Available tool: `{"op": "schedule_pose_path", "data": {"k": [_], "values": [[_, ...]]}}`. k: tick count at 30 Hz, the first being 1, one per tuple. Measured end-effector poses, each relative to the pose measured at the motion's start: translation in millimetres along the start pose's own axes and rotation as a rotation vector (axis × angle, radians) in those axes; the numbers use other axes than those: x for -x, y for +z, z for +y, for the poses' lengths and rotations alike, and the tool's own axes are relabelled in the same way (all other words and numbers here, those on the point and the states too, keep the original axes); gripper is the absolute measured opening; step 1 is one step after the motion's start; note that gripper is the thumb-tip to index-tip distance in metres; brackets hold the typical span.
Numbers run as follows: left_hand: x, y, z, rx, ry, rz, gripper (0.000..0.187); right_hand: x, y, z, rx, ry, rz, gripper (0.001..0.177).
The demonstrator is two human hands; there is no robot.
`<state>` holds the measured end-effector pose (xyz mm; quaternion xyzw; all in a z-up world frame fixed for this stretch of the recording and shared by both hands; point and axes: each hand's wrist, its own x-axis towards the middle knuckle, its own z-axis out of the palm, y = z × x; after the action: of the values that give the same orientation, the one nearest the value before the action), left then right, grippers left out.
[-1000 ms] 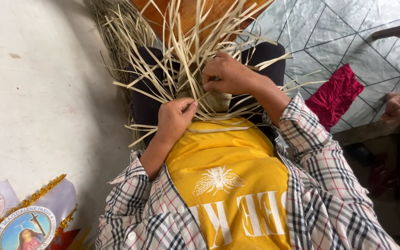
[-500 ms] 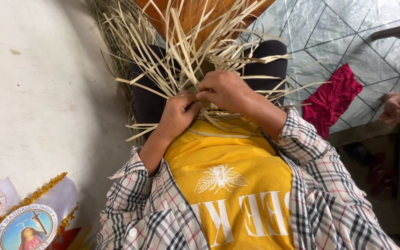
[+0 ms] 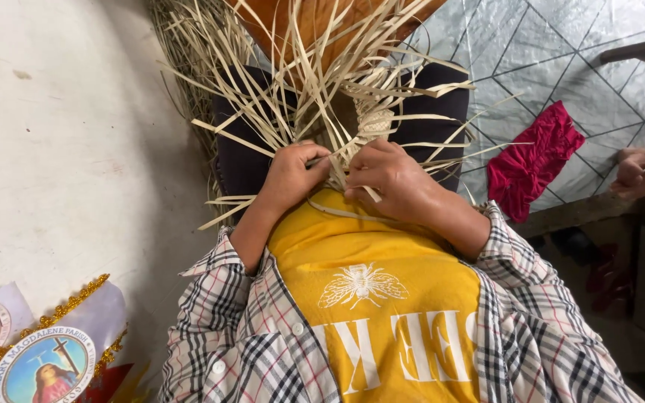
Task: Weaving dried plant fibers into a circular pattern to form a base for a hat or basket.
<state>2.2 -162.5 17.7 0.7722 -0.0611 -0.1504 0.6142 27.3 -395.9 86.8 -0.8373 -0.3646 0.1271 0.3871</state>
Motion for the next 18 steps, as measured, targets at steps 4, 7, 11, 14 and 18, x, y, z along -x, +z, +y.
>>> {"op": "schedule_pose_path", "data": {"k": [4, 7, 11, 14, 18], "values": [[-2.0, -0.7, -4.2, 0.099, 0.005, -0.007, 0.011, 7.6, 10.5, 3.4, 0.102, 0.031, -0.023, 0.015], [-3.7, 0.4, 7.9, 0.064, 0.026, 0.048, 0.012, 1.9, 8.5, -1.2, 0.13, 0.014, -0.002, 0.019], [-1.9, 3.6, -1.1, 0.039, 0.03, 0.078, 0.013, -3.8, -14.6, -14.6, -0.326, -0.047, 0.16, 0.017], [-1.8, 5.1, 3.4, -0.022, 0.052, 0.107, 0.011, -4.2, -21.0, 0.3, -0.184, 0.061, 0.341, 0.015], [-4.7, 6.0, 3.4, -0.125, 0.123, 0.128, 0.006, -7.1, 11.4, 7.2, 0.129, 0.417, -0.132, 0.036]]}}
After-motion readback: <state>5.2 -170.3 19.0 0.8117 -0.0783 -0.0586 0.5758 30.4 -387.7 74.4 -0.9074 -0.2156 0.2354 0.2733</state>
